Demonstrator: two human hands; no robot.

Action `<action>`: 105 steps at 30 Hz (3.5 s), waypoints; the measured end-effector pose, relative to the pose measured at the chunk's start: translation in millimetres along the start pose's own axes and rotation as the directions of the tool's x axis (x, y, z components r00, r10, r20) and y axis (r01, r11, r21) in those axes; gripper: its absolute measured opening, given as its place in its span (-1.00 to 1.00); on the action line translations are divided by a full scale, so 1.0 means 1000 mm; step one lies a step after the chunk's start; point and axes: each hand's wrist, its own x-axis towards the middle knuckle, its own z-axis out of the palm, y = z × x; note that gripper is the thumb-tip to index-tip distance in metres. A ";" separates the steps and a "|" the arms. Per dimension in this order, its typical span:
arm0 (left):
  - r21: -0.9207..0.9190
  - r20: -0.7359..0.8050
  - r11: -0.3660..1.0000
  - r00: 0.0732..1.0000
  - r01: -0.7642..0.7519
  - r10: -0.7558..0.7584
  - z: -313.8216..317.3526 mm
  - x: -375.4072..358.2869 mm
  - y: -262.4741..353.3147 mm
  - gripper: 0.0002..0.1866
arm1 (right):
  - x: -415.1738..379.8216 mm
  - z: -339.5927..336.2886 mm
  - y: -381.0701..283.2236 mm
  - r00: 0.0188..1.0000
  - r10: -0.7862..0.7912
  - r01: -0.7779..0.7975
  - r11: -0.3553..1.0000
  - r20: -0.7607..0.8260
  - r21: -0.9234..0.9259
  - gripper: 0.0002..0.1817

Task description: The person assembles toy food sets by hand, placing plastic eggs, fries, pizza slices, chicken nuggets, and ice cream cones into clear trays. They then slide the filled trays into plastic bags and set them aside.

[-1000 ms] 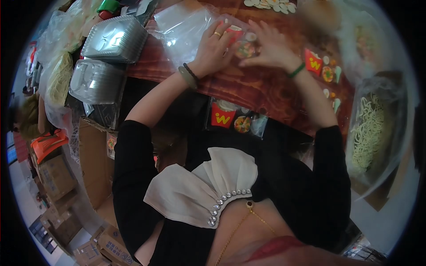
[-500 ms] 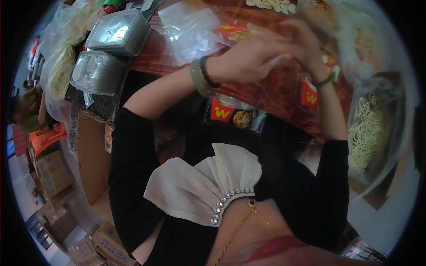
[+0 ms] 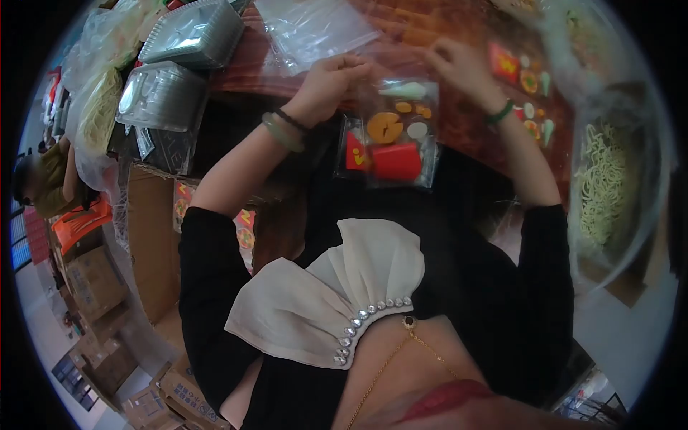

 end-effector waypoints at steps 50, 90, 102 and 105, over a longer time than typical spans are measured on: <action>0.007 0.177 0.969 0.954 -0.249 0.243 0.014 -0.046 -0.011 -0.60 | -0.066 -0.028 -0.021 0.986 -0.041 -0.053 0.843 0.162 0.535 -0.79; -0.254 0.437 0.914 0.880 0.318 -0.185 0.020 -0.058 -0.089 -0.35 | -0.108 -0.008 -0.106 0.746 0.367 -0.148 0.905 0.555 -0.399 -0.30; 0.829 0.178 0.556 0.970 -0.057 -0.168 -0.021 -0.070 -0.033 -0.25 | 0.140 0.059 -0.169 0.742 -0.668 0.667 0.729 -0.048 0.153 -0.48; 0.824 0.109 0.560 0.994 -0.086 -0.008 -0.039 -0.081 -0.016 -0.42 | 0.203 0.115 -0.201 0.725 -0.689 0.688 0.724 0.002 0.057 -0.51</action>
